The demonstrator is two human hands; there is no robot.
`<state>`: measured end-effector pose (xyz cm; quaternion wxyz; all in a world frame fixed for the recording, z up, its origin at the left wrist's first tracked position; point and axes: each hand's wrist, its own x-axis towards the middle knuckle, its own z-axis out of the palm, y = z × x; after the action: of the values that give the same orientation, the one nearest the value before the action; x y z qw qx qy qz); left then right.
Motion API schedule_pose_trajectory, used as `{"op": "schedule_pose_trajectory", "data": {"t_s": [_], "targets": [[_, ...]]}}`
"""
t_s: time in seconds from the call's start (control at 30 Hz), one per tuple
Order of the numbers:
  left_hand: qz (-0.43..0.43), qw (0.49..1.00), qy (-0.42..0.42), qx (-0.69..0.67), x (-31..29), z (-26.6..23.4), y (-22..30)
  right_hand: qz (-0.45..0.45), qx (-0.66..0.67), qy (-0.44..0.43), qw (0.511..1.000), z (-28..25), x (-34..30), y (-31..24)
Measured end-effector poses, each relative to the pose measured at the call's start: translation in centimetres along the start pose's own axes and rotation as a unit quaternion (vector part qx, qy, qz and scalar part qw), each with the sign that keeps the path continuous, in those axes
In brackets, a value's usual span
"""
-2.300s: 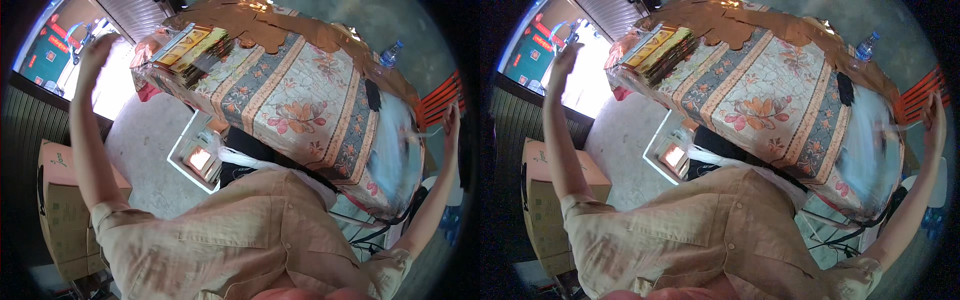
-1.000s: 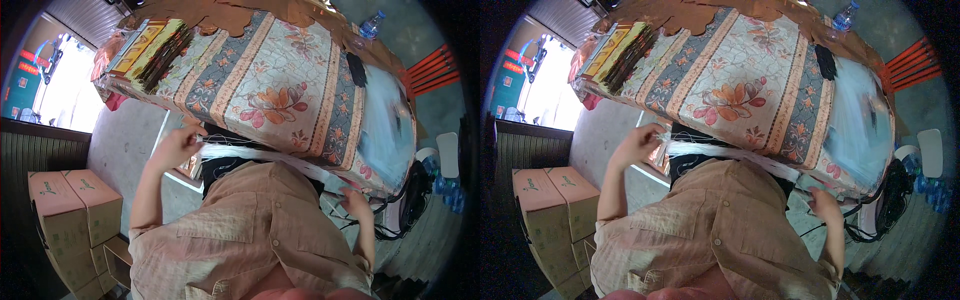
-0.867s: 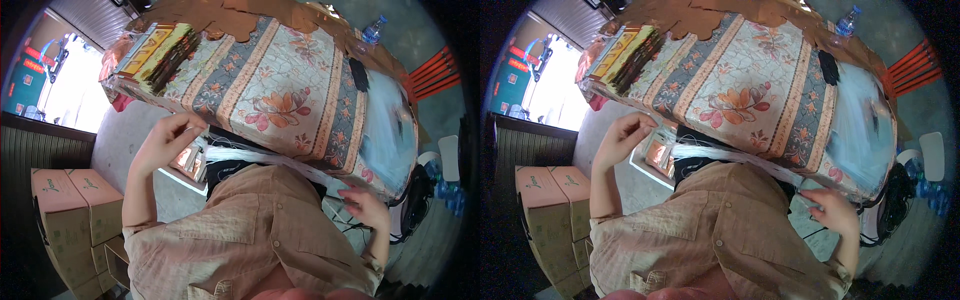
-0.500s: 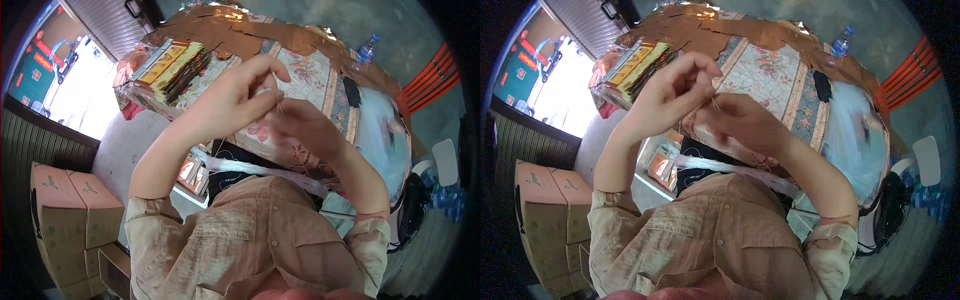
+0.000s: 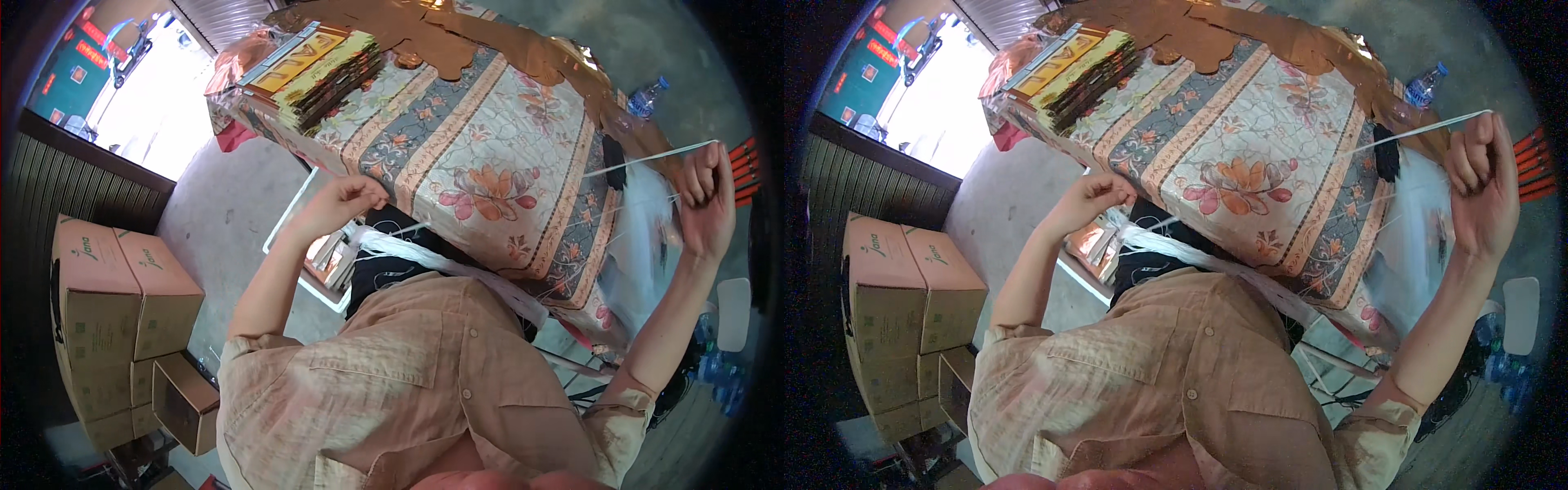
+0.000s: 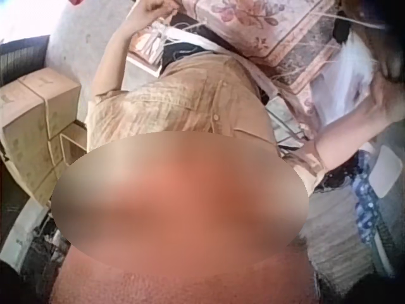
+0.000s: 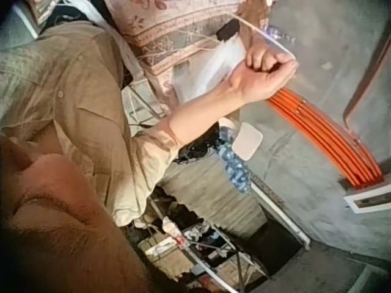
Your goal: The person pulls white strings from a bundle, loops them through small white plastic rings, and ties them into knots by hand. They place the finished rings onto a table covered with a floral cloth next to stacks of paper cards.
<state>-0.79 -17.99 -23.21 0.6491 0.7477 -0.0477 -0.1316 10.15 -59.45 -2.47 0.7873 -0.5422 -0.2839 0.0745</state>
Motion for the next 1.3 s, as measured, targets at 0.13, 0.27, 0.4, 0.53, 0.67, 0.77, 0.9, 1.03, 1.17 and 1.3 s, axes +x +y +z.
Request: {"op": "schedule_pose_trajectory", "data": {"t_s": [0.13,0.27,0.4,0.53,0.67,0.77,0.9,1.03,1.17,1.3], "targets": [[0.015,0.999,0.043,0.002,-0.5,2.2,-1.0,0.011,0.015,0.013,1.0,-0.5,0.2,0.3],[0.041,0.992,0.058,0.105,-0.3,5.5,0.9,0.006,0.028,0.005,1.0,-0.5,0.2,0.2],[0.067,0.992,0.038,0.098,0.4,6.4,-0.1,0.01,0.022,0.02,1.0,-0.8,0.2,0.2],[0.039,0.993,-0.004,0.111,0.6,6.7,0.0,0.009,0.019,0.039,0.999,-1.1,-0.5,0.3],[0.01,0.998,0.008,-0.056,0.5,6.8,0.5,0.031,-0.03,0.087,0.995,-0.6,-1.9,1.7],[-0.008,0.993,0.035,-0.111,-0.9,6.2,1.4,0.06,-0.307,0.052,0.948,4.6,-3.3,8.4],[-0.021,0.989,0.031,-0.145,-0.7,7.1,3.2,0.174,-0.25,-0.109,0.946,9.8,-5.7,13.2],[-0.026,0.99,0.029,-0.137,-0.8,7.5,4.2,0.158,-0.28,-0.159,0.933,11.6,-6.1,17.7],[-0.009,0.991,0.06,-0.123,-1.0,7.7,4.1,0.161,-0.275,-0.162,0.934,12.4,-6.1,19.8],[0.001,0.992,0.068,-0.103,-1.1,7.9,4.0,0.114,-0.231,-0.119,0.959,12.8,-6.0,21.0]]}}
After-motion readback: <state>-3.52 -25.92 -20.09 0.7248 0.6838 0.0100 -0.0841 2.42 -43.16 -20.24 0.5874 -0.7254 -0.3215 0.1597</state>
